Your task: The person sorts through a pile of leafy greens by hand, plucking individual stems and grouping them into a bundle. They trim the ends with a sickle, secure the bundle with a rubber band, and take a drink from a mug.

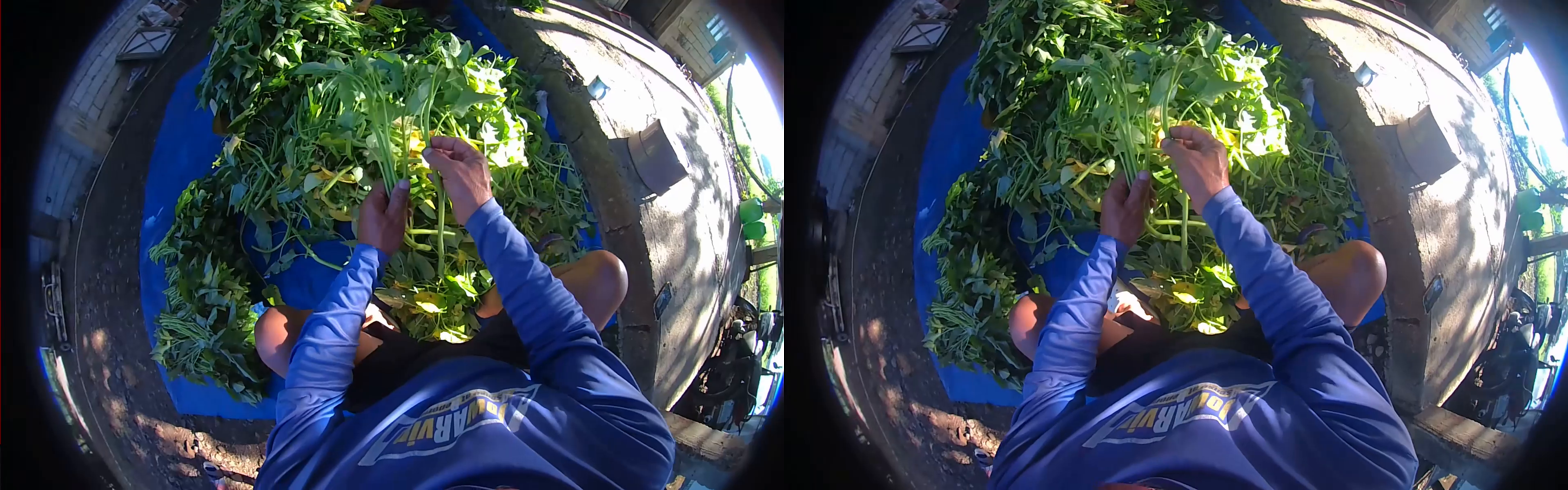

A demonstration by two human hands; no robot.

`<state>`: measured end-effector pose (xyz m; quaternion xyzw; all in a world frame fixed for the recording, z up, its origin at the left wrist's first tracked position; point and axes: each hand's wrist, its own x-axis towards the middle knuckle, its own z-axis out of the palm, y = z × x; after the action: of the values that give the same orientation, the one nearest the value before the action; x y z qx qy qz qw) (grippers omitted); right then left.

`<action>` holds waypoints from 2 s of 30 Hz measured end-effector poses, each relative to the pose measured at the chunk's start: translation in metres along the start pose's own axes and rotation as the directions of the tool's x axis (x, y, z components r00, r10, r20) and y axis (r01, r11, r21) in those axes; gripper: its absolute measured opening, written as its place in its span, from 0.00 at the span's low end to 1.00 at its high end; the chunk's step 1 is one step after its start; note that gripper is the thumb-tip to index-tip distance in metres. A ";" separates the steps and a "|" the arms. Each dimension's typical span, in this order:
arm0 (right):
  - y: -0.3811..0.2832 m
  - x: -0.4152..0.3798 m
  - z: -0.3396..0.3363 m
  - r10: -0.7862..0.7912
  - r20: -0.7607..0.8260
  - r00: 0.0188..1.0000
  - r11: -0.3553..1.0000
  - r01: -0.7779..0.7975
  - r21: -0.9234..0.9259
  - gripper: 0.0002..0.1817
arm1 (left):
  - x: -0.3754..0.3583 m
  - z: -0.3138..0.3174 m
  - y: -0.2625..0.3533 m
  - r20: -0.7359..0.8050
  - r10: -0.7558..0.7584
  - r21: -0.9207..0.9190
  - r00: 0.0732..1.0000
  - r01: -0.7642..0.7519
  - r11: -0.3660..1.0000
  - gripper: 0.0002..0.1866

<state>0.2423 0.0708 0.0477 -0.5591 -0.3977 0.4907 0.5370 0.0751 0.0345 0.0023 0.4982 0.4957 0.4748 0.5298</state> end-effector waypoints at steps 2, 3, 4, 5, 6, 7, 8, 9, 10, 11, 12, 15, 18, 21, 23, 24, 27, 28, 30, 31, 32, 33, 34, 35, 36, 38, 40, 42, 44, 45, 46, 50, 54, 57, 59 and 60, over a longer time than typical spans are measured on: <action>0.015 -0.018 0.020 0.090 0.050 0.995 0.984 -0.096 0.152 0.19 | -0.005 0.011 -0.006 0.041 -0.012 -0.091 0.999 0.016 0.996 0.16; 0.017 -0.023 0.024 0.132 0.020 0.991 0.960 -0.133 0.245 0.19 | -0.004 0.012 -0.013 0.061 0.013 -0.109 0.998 -0.007 0.994 0.14; 0.024 -0.023 0.026 0.183 0.025 0.983 0.912 -0.179 0.369 0.18 | -0.005 0.011 -0.020 0.066 -0.019 -0.130 0.998 0.028 0.991 0.15; 0.033 -0.021 0.027 0.230 0.032 0.973 0.848 -0.216 0.485 0.18 | -0.005 0.012 -0.026 0.074 -0.049 -0.154 0.996 0.060 0.986 0.16; 0.041 -0.019 0.025 0.275 0.040 0.961 0.768 -0.245 0.592 0.17 | -0.006 0.014 -0.027 0.086 -0.079 -0.178 0.993 0.094 0.980 0.17; 0.050 -0.017 0.023 0.325 0.086 0.942 0.737 -0.310 0.600 0.16 | -0.006 0.012 -0.031 0.098 -0.086 -0.155 0.991 0.100 0.983 0.18; 0.060 -0.013 0.024 0.334 0.139 0.932 0.716 -0.347 0.606 0.17 | -0.005 0.012 -0.034 0.093 -0.090 -0.136 0.992 0.102 0.985 0.18; 0.073 -0.006 0.026 0.347 0.191 0.918 0.691 -0.388 0.609 0.18 | -0.003 0.014 -0.037 0.087 -0.101 -0.116 0.991 0.111 0.987 0.18; 0.086 -0.001 0.026 0.368 0.243 0.897 0.661 -0.437 0.611 0.19 | -0.003 0.014 -0.042 0.080 -0.123 -0.094 0.989 0.130 0.987 0.18; 0.088 0.006 0.024 0.354 0.293 0.888 0.676 -0.460 0.576 0.17 | 0.000 0.010 -0.036 0.074 -0.122 -0.054 0.990 0.126 0.991 0.20; 0.082 -0.001 0.023 0.357 0.344 0.868 0.680 -0.494 0.542 0.15 | -0.002 0.003 -0.026 0.067 -0.141 -0.009 0.988 0.142 0.990 0.21; 0.016 -0.011 -0.011 0.174 0.119 0.977 0.935 -0.202 0.293 0.18 | 0.009 -0.020 -0.006 -0.022 -0.152 0.002 0.988 0.152 0.988 0.24; -0.001 -0.033 -0.044 0.174 0.154 0.973 0.985 -0.172 -0.028 0.17 | 0.014 -0.036 0.002 -0.017 -0.067 -0.093 0.998 0.065 0.994 0.26; 0.008 -0.070 -0.047 0.147 0.330 0.932 0.967 -0.066 -0.244 0.24 | 0.009 -0.032 0.024 -0.013 -0.029 -0.059 0.999 0.029 0.998 0.28; 0.011 -0.095 -0.033 0.014 0.390 0.921 0.928 0.134 -0.348 0.32 | 0.008 -0.023 0.027 -0.045 -0.037 -0.098 0.998 0.032 0.995 0.28; 0.014 -0.102 -0.025 -0.096 0.407 0.908 0.882 0.267 -0.387 0.36 | 0.008 -0.018 0.028 -0.060 -0.038 -0.119 0.997 0.031 0.992 0.27; 0.025 -0.096 -0.017 0.087 0.608 0.789 0.966 0.082 -0.245 0.38 | 0.004 -0.012 0.028 -0.047 -0.047 -0.103 0.998 0.042 0.994 0.27; 0.028 -0.090 -0.014 0.132 0.641 0.756 0.986 -0.030 -0.167 0.37 | 0.008 -0.011 0.030 -0.044 -0.034 -0.093 0.998 0.029 0.995 0.27; 0.034 -0.086 -0.020 0.191 0.704 0.684 0.978 -0.193 -0.079 0.29 | 0.005 -0.015 0.033 -0.042 -0.070 -0.107 0.997 0.065 0.992 0.26; 0.042 -0.085 -0.023 0.180 0.735 0.654 0.955 -0.294 0.027 0.28 | 0.005 -0.018 0.034 -0.021 -0.078 -0.131 0.997 0.074 0.989 0.26; 0.048 -0.079 -0.028 0.162 0.763 0.626 0.915 -0.385 0.122 0.27 | 0.010 -0.018 0.035 0.004 -0.077 -0.160 0.997 0.076 0.984 0.26; 0.045 -0.079 -0.034 0.245 0.787 0.566 0.813 -0.562 0.152 0.26 | 0.010 -0.016 0.037 0.030 -0.057 -0.218 0.998 0.062 0.974 0.27; 0.049 -0.082 -0.035 0.275 0.796 0.539 0.763 -0.626 0.160 0.28 | 0.007 -0.014 0.039 0.003 -0.040 -0.202 0.999 0.040 0.979 0.26; 0.051 -0.087 -0.031 0.262 0.796 0.546 0.775 -0.610 0.163 0.29 | 0.005 -0.013 0.040 -0.041 -0.034 -0.164 0.999 0.026 0.986 0.26; 0.053 -0.094 -0.022 0.247 0.798 0.550 0.788 -0.593 0.165 0.29 | 0.005 -0.012 0.040 -0.089 -0.023 -0.126 0.996 0.011 0.992 0.26; 0.075 -0.097 -0.006 0.187 0.813 0.552 0.857 -0.496 0.140 0.31 | 0.006 -0.016 0.038 -0.149 0.062 -0.062 0.987 -0.072 0.995 0.24; 0.047 -0.077 -0.017 0.249 0.820 0.516 0.951 -0.288 -0.108 0.34 | 0.007 -0.024 0.050 -0.177 0.070 -0.074 0.982 -0.084 0.994 0.22; 0.045 -0.038 -0.036 0.203 0.528 0.825 0.972 -0.235 -0.008 0.31 | 0.006 -0.032 0.072 -0.205 0.008 -0.180 0.979 -0.046 0.983 0.19; 0.048 0.031 -0.058 0.108 -0.082 0.991 0.992 -0.112 -0.050 0.18 | 0.011 -0.052 0.076 -0.198 0.041 -0.109 0.979 -0.063 0.992 0.19; 0.079 0.080 -0.080 -0.149 -0.301 0.942 0.939 0.040 -0.341 0.14 | 0.009 -0.059 0.081 -0.164 0.027 -0.119 0.986 -0.047 0.992 0.18; 0.094 0.116 -0.097 -0.292 -0.357 0.887 0.823 0.043 -0.567 0.13 | 0.008 -0.059 0.083 -0.159 0.034 -0.102 0.987 -0.050 0.994 0.18; 0.153 0.213 -0.119 -0.157 -0.145 0.977 0.324 -0.088 -0.942 0.14 | 0.005 -0.058 0.094 -0.150 0.049 -0.039 0.987 -0.055 0.998 0.17; 0.172 0.257 -0.115 0.079 0.313 0.946 -0.298 0.323 -0.898 0.13 | 0.004 -0.056 0.094 -0.138 -0.020 -0.045 0.990 0.013 0.999 0.16; 0.144 0.255 -0.103 0.076 0.125 0.989 0.107 0.116 -0.987 0.18 | 0.005 -0.056 0.095 -0.146 -0.023 -0.053 0.989 0.015 0.998 0.16; 0.136 0.266 -0.104 0.190 0.212 0.959 0.026 0.211 -0.977 0.22 | 0.006 -0.056 0.095 -0.158 0.002 -0.073 0.987 -0.014 0.997 0.17; 0.135 0.264 -0.103 0.195 0.232 0.953 -0.087 0.252 -0.964 0.23 | 0.007 -0.055 0.094 -0.165 0.005 -0.056 0.986 -0.014 0.998 0.17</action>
<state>0.3849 0.2919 -0.1238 -0.6807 -0.7172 0.1032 -0.1082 0.0198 0.0491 0.0955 0.4442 0.5217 0.5307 0.4989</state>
